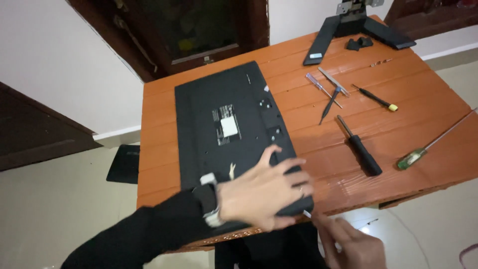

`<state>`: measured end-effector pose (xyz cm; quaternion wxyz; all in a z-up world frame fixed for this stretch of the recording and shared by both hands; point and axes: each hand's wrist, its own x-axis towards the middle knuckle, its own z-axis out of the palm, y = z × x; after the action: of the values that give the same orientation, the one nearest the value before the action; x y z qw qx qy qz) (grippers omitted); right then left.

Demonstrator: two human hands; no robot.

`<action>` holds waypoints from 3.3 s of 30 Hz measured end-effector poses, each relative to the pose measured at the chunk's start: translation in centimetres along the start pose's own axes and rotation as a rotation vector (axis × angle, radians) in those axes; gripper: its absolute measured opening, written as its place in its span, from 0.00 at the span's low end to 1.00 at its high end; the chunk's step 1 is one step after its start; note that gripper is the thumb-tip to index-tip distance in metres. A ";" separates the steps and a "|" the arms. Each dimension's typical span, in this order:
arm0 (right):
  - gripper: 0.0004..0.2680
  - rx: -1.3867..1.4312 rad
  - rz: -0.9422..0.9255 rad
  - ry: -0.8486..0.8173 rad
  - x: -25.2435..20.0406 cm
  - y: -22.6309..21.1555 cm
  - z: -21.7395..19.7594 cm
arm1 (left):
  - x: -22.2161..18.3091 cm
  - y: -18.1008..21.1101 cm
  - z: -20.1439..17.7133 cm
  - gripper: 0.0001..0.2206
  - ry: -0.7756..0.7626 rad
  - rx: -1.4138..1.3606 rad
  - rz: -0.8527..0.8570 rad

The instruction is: Using a flat-head screwdriver to pry open the plastic casing of a computer monitor.

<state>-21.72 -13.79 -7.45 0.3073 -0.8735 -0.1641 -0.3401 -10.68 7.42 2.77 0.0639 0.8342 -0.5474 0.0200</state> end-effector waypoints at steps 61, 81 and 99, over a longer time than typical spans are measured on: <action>0.12 0.310 -0.419 -0.278 2.1 -1.0 4.2 | -6.9 2.8 -2.0 0.56 -0.136 0.279 -0.412; 0.19 0.148 -0.766 -0.544 9.2 -0.1 2.2 | -6.6 2.1 -1.3 0.57 -0.079 0.353 -0.460; 0.18 0.188 -0.792 -0.473 11.6 -0.5 1.3 | -8.1 0.8 -6.3 0.56 -0.211 -0.011 -0.380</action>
<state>-13.08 -11.62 0.04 0.1859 -0.7656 -0.5803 -0.2064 -14.42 15.28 8.20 0.0136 0.9194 -0.3842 -0.0828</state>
